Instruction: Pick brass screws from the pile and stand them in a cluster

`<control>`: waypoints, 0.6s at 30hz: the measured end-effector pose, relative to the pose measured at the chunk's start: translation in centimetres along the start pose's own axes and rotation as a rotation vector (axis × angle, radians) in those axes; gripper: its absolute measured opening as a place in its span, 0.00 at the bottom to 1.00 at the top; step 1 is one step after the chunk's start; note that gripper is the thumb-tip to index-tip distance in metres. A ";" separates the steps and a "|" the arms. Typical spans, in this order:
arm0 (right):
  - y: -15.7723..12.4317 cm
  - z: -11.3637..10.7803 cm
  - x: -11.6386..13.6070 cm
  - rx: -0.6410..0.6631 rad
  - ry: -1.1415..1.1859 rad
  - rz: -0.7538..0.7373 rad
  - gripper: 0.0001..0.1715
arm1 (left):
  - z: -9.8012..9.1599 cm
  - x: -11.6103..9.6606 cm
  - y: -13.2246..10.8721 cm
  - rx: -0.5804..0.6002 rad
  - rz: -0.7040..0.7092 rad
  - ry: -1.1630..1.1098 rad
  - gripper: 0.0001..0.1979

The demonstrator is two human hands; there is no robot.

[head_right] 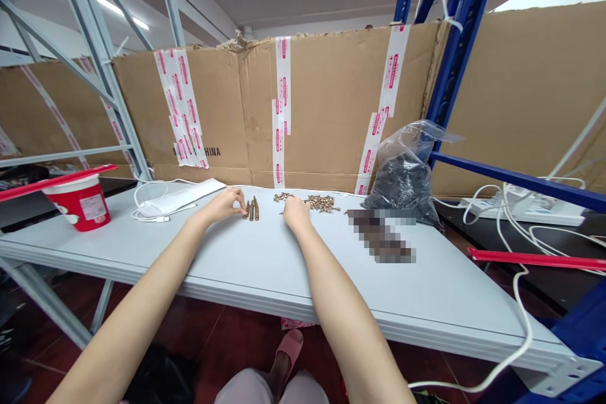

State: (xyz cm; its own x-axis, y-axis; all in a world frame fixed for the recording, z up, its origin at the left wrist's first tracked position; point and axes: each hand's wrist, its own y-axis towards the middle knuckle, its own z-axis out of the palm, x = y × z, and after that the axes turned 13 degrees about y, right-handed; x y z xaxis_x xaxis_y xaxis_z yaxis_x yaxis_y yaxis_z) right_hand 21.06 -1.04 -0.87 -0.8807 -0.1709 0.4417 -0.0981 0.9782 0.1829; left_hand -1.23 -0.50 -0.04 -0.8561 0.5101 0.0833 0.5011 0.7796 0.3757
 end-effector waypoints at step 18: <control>0.0 0.4 1.3 -0.091 0.374 -0.087 0.06 | -0.7 -1.5 0.2 -0.254 0.018 0.114 0.08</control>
State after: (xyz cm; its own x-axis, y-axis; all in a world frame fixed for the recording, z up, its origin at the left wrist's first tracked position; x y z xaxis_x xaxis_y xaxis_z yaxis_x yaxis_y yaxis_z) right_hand 19.77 -1.19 -0.63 -0.6398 -0.3002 0.7074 -0.1090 0.9467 0.3032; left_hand 0.03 -1.41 0.58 -0.8630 0.4680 0.1903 0.4813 0.6473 0.5910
